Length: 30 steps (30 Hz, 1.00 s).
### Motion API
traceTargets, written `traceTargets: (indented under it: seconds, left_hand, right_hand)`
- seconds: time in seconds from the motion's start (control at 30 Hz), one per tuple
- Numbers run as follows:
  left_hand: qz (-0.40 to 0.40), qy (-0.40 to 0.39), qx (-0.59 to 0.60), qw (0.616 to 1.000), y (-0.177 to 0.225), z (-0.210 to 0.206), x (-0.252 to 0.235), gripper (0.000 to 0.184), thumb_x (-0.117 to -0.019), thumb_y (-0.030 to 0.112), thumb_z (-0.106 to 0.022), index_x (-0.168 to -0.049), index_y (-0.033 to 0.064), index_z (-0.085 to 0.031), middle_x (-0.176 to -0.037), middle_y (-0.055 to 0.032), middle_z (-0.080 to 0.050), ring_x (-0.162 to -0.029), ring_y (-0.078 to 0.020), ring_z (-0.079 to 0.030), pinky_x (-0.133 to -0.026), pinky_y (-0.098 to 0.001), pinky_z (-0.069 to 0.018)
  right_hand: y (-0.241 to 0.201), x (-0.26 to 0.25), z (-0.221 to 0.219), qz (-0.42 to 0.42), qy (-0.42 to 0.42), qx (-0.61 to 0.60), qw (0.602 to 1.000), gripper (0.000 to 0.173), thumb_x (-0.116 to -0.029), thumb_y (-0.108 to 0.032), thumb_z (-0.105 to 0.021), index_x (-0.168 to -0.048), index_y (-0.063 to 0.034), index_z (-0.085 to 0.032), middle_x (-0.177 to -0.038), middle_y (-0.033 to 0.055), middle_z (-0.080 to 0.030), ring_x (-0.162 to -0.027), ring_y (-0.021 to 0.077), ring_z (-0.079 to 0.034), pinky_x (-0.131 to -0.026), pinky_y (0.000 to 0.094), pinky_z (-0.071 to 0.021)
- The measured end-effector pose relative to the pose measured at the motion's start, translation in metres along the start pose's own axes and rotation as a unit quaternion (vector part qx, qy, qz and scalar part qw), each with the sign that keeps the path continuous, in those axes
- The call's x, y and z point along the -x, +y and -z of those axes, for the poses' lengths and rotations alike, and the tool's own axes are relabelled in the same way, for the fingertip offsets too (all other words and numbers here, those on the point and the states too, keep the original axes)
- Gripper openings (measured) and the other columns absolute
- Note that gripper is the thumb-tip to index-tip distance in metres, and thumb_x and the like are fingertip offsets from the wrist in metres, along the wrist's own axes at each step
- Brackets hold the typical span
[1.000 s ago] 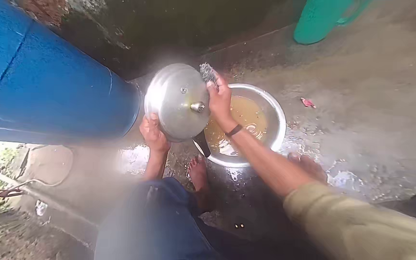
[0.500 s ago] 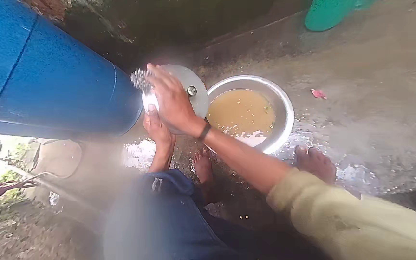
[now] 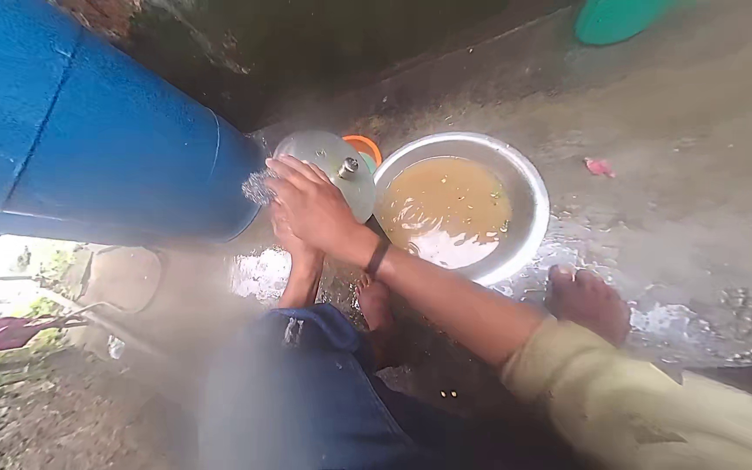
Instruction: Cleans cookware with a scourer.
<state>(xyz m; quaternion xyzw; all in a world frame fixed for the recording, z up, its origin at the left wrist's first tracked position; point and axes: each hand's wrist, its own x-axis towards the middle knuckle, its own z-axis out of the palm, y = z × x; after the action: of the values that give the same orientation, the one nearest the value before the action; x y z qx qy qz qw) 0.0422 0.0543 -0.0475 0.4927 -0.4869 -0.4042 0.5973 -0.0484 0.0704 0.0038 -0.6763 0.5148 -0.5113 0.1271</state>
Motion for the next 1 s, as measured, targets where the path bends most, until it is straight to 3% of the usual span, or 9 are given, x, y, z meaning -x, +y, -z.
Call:
traceTargets:
  seconds: [0.13, 0.23, 0.4, 0.5, 0.57, 0.7, 0.77, 0.83, 1.0]
  left_hand:
    - [0.015, -0.009, 0.051, 0.999, 0.027, -0.027, 0.006, 0.065, -0.1099, 0.055, -0.017, -0.131, 0.0103, -0.059, -0.122, -0.0058, -0.067, -0.117, -0.0150, -0.064, -0.101, -0.0433, -0.0545]
    - [0.043, 0.019, -0.006, 0.999, 0.028, -0.019, 0.003, 0.069, -0.1088, 0.058, -0.015, -0.129, 0.0098, -0.060, -0.120, -0.0076, -0.068, -0.110, -0.0167, -0.066, -0.094, -0.0436, -0.0563]
    - [-0.062, 0.047, -0.017, 0.997, 0.026, -0.007, 0.002, 0.044, -0.1128, 0.038, -0.030, -0.128, 0.0063, -0.057, -0.108, -0.0016, -0.069, -0.101, -0.0064, -0.067, -0.091, -0.0301, -0.0575]
    - [-0.052, 0.019, 0.011, 0.998, 0.026, -0.005, 0.001, 0.038, -0.1125, 0.030, -0.029, -0.124, 0.0066, -0.057, -0.103, -0.0038, -0.066, -0.097, -0.0094, -0.065, -0.084, -0.0328, -0.0568]
    - [-0.008, 0.012, 0.106, 0.994, 0.030, -0.015, -0.002, 0.053, -0.1123, 0.044, -0.017, -0.121, 0.0117, -0.059, -0.104, -0.0042, -0.069, -0.099, -0.0140, -0.068, -0.086, -0.0398, -0.0587]
    - [-0.027, -0.003, 0.100, 0.995, 0.036, -0.006, -0.009, 0.059, -0.1135, 0.040, -0.015, -0.144, -0.0006, -0.045, -0.124, -0.0117, -0.066, -0.114, -0.0154, -0.066, -0.099, -0.0389, -0.0553]
    - [-0.059, 0.012, 0.127, 0.990, 0.025, 0.003, -0.016, 0.046, -0.1125, 0.025, -0.022, -0.138, -0.0079, -0.042, -0.116, -0.0092, -0.065, -0.105, -0.0100, -0.065, -0.095, -0.0315, -0.0543]
    - [-0.014, 0.056, 0.222, 0.973, 0.026, -0.001, -0.021, 0.048, -0.1123, 0.037, -0.024, -0.119, 0.0012, -0.055, -0.095, -0.0028, -0.072, -0.089, -0.0065, -0.071, -0.083, -0.0274, -0.0597]
    - [-0.012, -0.044, 0.244, 0.969, 0.016, 0.018, -0.016, 0.057, -0.1120, 0.035, -0.006, -0.131, -0.0009, -0.046, -0.112, -0.0073, -0.069, -0.107, -0.0132, -0.068, -0.096, -0.0329, -0.0566]
  right_hand:
    - [0.012, -0.072, 0.009, -0.105, -0.085, 0.057, 0.989, 0.027, -0.0964, -0.016, -0.061, -0.120, -0.0082, -0.072, -0.126, 0.0097, -0.069, -0.123, 0.0268, -0.062, -0.105, 0.0476, -0.0493]
    - [0.001, -0.026, 0.010, -0.039, -0.056, 0.026, 0.997, 0.034, -0.1011, -0.022, -0.062, -0.131, -0.0069, -0.068, -0.145, 0.0117, -0.060, -0.140, 0.0295, -0.051, -0.117, 0.0479, -0.0408]
    - [0.013, 0.046, -0.017, 0.081, 0.104, -0.079, 0.988, 0.032, -0.1000, -0.002, -0.053, -0.123, -0.0094, -0.074, -0.146, 0.0101, -0.061, -0.145, 0.0299, -0.048, -0.122, 0.0486, -0.0386]
    - [0.000, 0.005, -0.011, 0.059, 0.047, -0.028, 0.997, 0.029, -0.0984, -0.014, -0.062, -0.125, -0.0144, -0.073, -0.145, 0.0050, -0.062, -0.143, 0.0253, -0.050, -0.123, 0.0483, -0.0346]
    - [-0.007, -0.029, -0.004, 0.023, -0.006, 0.009, 1.000, 0.038, -0.0919, -0.022, -0.075, -0.128, -0.0134, -0.071, -0.143, 0.0050, -0.063, -0.140, 0.0230, -0.051, -0.122, 0.0442, -0.0351]
    - [0.008, -0.037, -0.004, 0.073, 0.034, -0.019, 0.997, 0.045, -0.0927, -0.036, -0.075, -0.127, -0.0072, -0.071, -0.138, 0.0092, -0.065, -0.130, 0.0219, -0.059, -0.113, 0.0392, -0.0461]
    - [0.012, 0.005, -0.004, 0.128, 0.087, -0.095, 0.983, 0.032, -0.0945, -0.019, -0.069, -0.121, -0.0028, -0.075, -0.134, 0.0141, -0.068, -0.131, 0.0271, -0.061, -0.115, 0.0393, -0.0469]
    - [0.019, 0.045, -0.010, 0.156, 0.122, -0.140, 0.970, 0.026, -0.0948, 0.000, -0.060, -0.114, -0.0003, -0.077, -0.132, 0.0172, -0.069, -0.132, 0.0329, -0.060, -0.116, 0.0437, -0.0455]
    - [0.019, 0.037, -0.014, 0.125, 0.082, -0.124, 0.981, 0.026, -0.0928, -0.008, -0.068, -0.117, -0.0063, -0.078, -0.137, 0.0126, -0.067, -0.136, 0.0314, -0.057, -0.118, 0.0470, -0.0422]
